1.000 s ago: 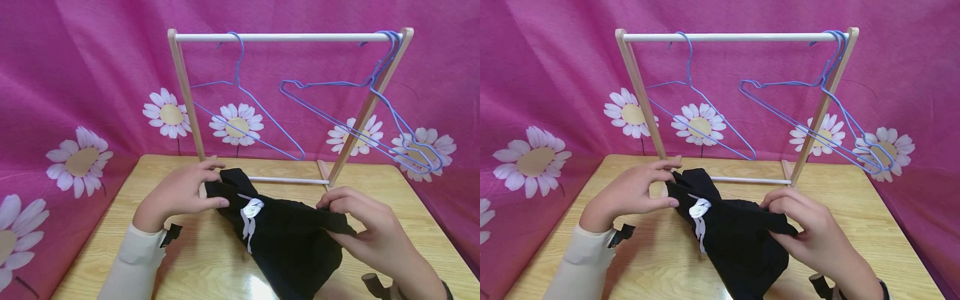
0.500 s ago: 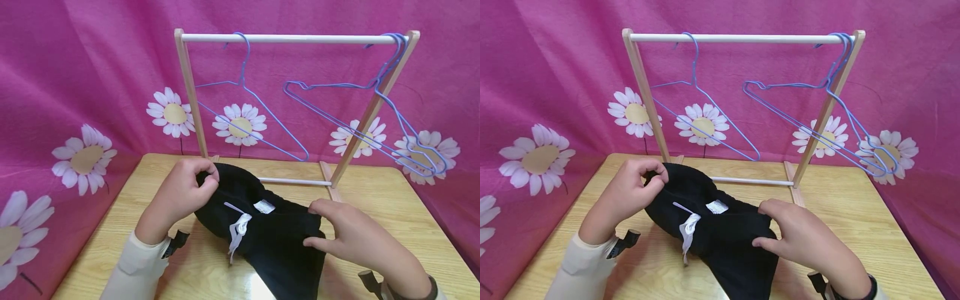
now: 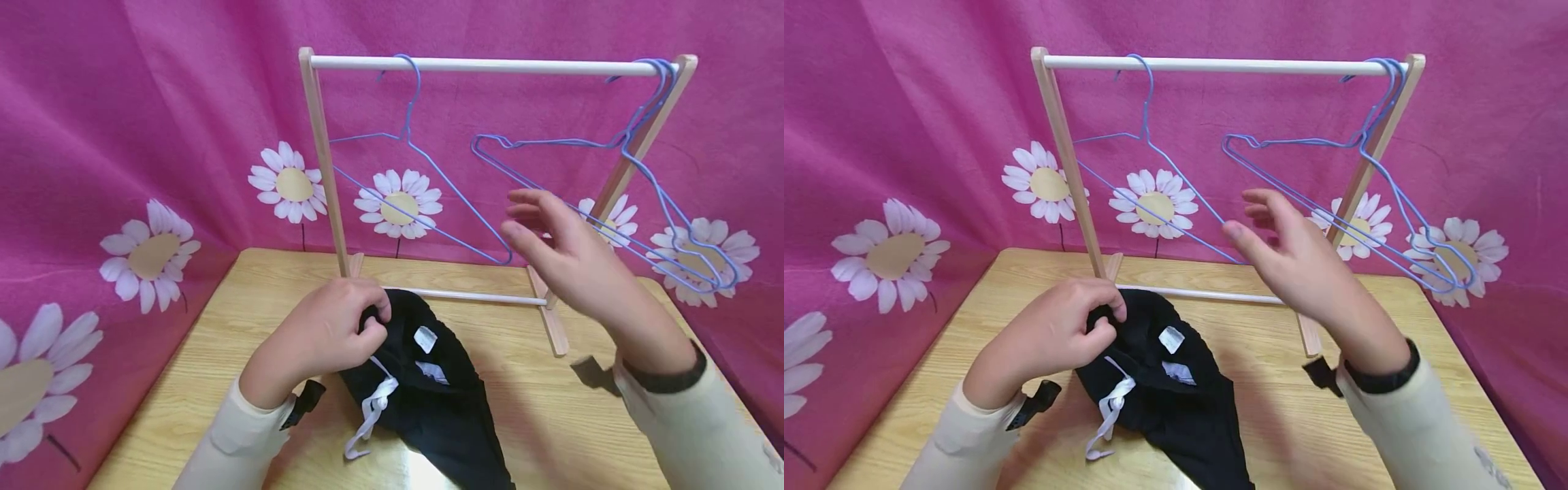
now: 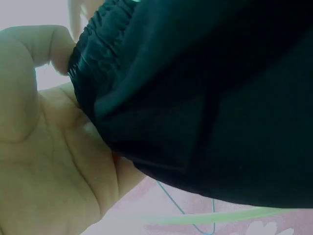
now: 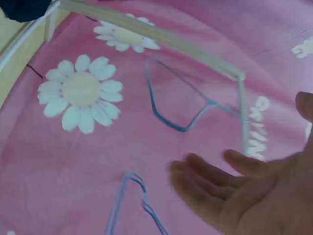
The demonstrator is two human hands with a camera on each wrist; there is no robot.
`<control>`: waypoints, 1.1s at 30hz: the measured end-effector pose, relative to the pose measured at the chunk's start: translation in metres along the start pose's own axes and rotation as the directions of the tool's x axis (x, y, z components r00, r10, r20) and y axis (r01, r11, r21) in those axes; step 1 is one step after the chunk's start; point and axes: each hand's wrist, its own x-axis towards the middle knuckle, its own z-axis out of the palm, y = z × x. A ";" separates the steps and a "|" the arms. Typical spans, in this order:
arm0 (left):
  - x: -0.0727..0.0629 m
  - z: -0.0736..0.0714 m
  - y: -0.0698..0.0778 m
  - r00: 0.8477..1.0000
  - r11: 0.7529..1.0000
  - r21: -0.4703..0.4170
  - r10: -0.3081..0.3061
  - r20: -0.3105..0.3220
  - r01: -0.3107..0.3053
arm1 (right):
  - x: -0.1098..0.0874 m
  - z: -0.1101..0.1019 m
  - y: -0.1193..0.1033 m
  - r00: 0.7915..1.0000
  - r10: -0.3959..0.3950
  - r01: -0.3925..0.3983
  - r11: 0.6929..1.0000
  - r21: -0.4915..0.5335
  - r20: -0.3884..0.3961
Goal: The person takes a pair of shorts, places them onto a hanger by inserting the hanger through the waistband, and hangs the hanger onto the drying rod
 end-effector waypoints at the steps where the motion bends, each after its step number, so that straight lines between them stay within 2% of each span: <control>1: 0.000 0.000 0.000 1.000 1.000 0.010 0.004 0.003 -0.004 | 0.015 -0.001 -0.001 0.996 0.061 -0.062 0.998 0.025 0.068; 3: 0.000 0.001 0.000 1.000 1.000 0.029 0.009 0.005 -0.009 | 0.042 -0.001 -0.001 0.966 0.158 -0.173 0.983 0.058 0.203; 6: 0.000 0.002 0.000 1.000 0.999 0.053 0.012 0.009 -0.012 | 0.069 0.006 0.001 0.898 0.270 -0.315 0.946 0.077 0.347; 8: 0.001 0.003 0.000 1.000 0.998 0.061 0.012 0.012 -0.012 | 0.078 0.011 0.004 0.866 0.299 -0.355 0.932 0.072 0.402; 10: 0.002 0.003 0.000 1.000 0.998 0.067 0.009 0.016 -0.010 | 0.082 0.017 0.005 0.853 0.306 -0.371 0.925 0.080 0.424; 12: 0.002 0.003 0.001 1.000 0.997 0.071 0.004 0.019 -0.006 | 0.082 0.021 0.006 0.856 0.299 -0.375 0.921 0.108 0.423; 15: 0.002 0.002 0.001 1.000 0.997 0.078 -0.015 0.026 0.013 | 0.082 0.027 0.007 0.873 0.291 -0.369 0.919 0.139 0.392; 19: 0.001 0.000 0.000 0.999 0.995 0.091 -0.040 0.035 0.036 | 0.079 0.030 0.005 0.907 0.277 -0.338 0.928 0.155 0.319; 24: -0.001 -0.002 -0.003 0.998 0.992 0.110 -0.060 0.022 0.057 | 0.070 0.024 -0.004 0.945 0.250 -0.289 0.941 0.179 0.210; 28: -0.003 -0.003 -0.005 0.996 0.990 0.109 -0.087 0.006 0.086 | 0.049 0.017 -0.004 0.963 0.238 -0.258 0.949 0.179 0.128; 33: -0.002 -0.005 -0.007 0.994 0.990 0.089 -0.111 -0.013 0.112 | 0.000 0.016 0.013 0.984 0.167 -0.175 0.968 0.179 0.060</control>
